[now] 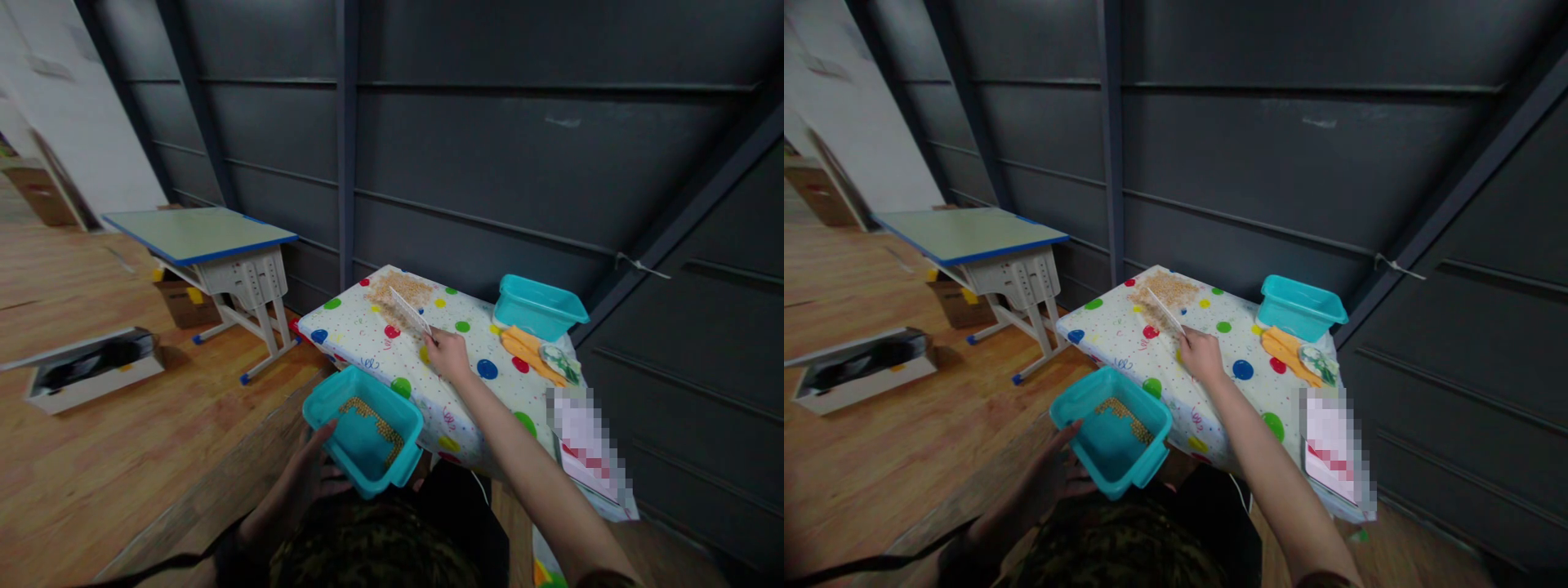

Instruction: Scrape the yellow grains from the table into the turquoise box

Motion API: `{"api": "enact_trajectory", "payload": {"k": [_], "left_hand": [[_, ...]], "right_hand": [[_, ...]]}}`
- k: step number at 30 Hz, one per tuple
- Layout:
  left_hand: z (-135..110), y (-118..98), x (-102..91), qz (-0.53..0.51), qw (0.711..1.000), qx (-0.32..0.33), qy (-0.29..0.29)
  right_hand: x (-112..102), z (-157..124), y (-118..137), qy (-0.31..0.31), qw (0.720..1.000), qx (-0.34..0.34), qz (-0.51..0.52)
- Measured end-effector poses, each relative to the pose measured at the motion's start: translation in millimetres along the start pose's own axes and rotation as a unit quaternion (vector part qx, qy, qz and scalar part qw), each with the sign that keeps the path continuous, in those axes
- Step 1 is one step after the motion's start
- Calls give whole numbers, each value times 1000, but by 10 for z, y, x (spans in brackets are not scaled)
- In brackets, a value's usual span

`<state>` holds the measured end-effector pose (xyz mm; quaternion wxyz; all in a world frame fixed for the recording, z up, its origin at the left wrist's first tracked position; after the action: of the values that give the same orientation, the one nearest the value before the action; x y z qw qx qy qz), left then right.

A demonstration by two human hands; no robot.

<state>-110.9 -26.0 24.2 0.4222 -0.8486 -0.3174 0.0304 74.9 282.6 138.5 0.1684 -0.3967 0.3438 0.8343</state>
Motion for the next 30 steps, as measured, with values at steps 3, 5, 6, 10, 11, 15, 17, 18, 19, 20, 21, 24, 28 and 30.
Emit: {"api": "enact_trajectory", "payload": {"k": [3,5,6,10,11,15,17,18,19,20,21,24,28,30], "left_hand": [[11,-12,7,-4,1000,2,-19],[16,-14,3,-8,1000,-6,-27],[15,-16,-1,-10,1000,-9,-22],[-12,-35,-3,-1,1000,0,-8],[-21,-38,2,7,1000,-1,-15],[-49,-36,35,10,1000,8,-21],[-61,-29,46,8,1000,17,-15],[-64,-26,47,10,1000,22,-14],[-64,-22,46,15,1000,23,-14],[-60,-18,42,19,999,22,-15],[-53,-14,37,21,999,18,-17],[-22,-9,25,19,1000,10,-16],[-17,-49,40,24,999,-1,-24],[-31,-74,48,23,999,-14,-34]], "right_hand": [[1,-10,32,11,1000,-9,3],[2,-18,45,7,1000,-12,6],[2,-22,46,6,1000,-13,8],[12,-31,12,21,999,-21,19],[18,-32,-3,21,999,-24,21],[63,-35,-59,14,999,-38,25],[91,-37,-76,20,999,-44,24],[103,-37,-82,20,999,-44,24],[112,-37,-87,18,999,-43,24],[118,-37,-91,13,999,-40,24],[122,-37,-96,8,999,-37,24],[129,-38,-110,6,999,-41,31],[141,-43,-129,7,995,-74,65],[149,-45,-135,2,993,-83,78]]}}
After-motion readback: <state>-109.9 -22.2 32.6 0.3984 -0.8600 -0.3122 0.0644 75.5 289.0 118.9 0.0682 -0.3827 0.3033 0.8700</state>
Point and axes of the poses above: each hand's wrist, its own z-axis towards the middle knuckle, its own x-axis out of the palm, y = z × x, the point moved 1 cm from there along z, towards the middle knuckle, and after that the axes turned 13 degrees about z, right-handed, at the moved point
